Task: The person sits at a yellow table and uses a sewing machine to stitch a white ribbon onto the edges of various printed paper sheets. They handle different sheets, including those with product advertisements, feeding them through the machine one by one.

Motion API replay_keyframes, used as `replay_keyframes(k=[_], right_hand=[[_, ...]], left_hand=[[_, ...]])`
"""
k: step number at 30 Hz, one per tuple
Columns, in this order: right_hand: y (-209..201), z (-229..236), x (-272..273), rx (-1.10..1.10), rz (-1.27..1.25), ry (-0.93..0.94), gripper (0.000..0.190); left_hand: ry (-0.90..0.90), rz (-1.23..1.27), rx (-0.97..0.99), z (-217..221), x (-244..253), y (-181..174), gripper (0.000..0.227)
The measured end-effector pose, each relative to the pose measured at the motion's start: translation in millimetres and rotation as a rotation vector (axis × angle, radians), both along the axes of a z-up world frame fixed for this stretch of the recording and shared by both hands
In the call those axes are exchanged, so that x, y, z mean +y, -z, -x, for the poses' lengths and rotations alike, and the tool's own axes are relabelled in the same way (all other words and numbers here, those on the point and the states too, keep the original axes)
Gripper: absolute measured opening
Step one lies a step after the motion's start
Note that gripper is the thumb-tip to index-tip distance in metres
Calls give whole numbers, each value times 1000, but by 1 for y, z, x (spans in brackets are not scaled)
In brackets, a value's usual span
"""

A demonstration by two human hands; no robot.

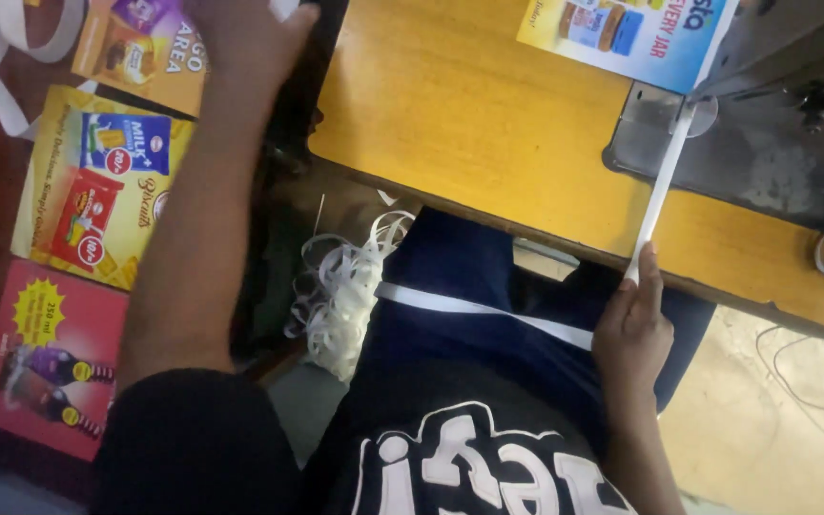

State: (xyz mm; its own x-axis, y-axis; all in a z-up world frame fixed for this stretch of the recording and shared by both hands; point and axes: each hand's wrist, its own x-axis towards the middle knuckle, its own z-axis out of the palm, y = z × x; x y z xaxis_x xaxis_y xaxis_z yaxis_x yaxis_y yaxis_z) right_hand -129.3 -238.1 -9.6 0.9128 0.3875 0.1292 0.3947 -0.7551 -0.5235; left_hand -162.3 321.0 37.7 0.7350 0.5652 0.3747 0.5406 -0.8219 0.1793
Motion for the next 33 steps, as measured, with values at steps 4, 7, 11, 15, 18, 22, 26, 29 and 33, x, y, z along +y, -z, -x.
replay_keyframes(k=[4,7,11,15,18,22,26,29,33], right_hand=[[-8,2,6,41,-5,18,47],[0,1,0,31,-1,17,49],[2,-2,-1,-10,21,2,49],[9,-2,0,36,23,82,51],[-1,-3,4,123,21,119,51],[-2,-6,2,245,26,136,54],[-12,-4,2,261,-70,101,53],[-24,-3,4,388,-129,153,55],[-27,-3,5,375,-252,179,44]], left_hand=[[-124,96,382,57,8,-13,83],[-114,163,239,66,-4,-24,42],[-42,262,151,67,-11,-49,18],[-50,38,76,59,30,-20,10],[8,-340,-46,36,1,-33,14],[261,-1,-163,-7,-150,-87,11],[371,425,149,-69,-293,-50,32],[541,240,242,-94,-377,-1,28],[389,12,4,-111,-436,20,4]])
